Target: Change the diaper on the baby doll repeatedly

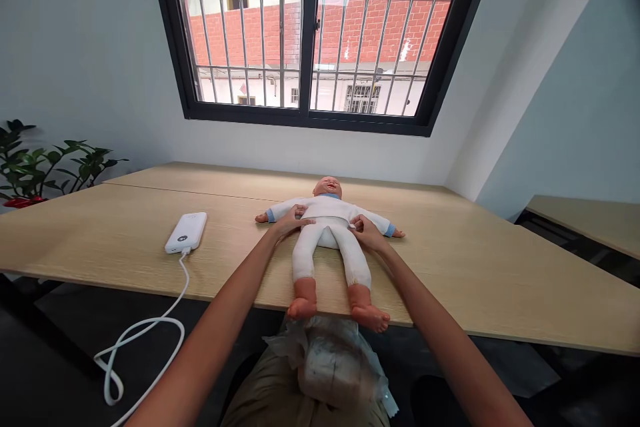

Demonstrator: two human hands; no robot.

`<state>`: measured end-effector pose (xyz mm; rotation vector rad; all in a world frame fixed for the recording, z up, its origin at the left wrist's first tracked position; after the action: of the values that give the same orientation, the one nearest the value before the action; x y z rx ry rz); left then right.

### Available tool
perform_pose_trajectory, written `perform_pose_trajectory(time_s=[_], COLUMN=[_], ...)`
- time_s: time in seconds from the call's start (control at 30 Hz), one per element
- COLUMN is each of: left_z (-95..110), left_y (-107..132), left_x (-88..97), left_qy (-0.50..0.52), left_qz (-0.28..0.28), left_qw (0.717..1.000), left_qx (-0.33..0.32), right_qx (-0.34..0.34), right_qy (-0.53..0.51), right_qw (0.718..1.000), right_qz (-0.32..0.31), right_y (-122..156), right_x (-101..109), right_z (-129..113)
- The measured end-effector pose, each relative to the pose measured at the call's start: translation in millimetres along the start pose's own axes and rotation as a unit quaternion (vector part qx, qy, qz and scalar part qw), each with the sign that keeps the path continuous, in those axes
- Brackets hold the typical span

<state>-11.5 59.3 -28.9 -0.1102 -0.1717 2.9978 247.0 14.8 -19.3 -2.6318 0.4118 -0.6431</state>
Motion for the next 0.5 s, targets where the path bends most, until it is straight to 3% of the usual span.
perform_pose_trajectory(time_s=[0.3, 0.5], left_z=[3, 5], left_y=[9, 11], left_x=[-4.7, -6.4], left_qy=[0.028, 0.010], left_qz=[-0.009, 0.000], left_qw=[1.000, 1.000], left_qx=[0.000, 0.007], right_qx=[0.073, -0.023], right_qy=[0.039, 0.058], right_qw=[0.996, 0.997], right_qz=[0.022, 0.054], right_y=[1, -1], right_x=[-5, -4], right_z=[5, 24])
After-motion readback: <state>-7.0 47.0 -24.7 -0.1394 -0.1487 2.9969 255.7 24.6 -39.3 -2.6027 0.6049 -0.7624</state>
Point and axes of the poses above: each hand's wrist, its own y-axis away from the middle knuckle, its own x-axis out of the back of the hand, z = x × y, the point moved 4 cm from there along -y, towards the middle knuckle, and after that the axes turned 15 degrees about z, right-handed, at the moved point
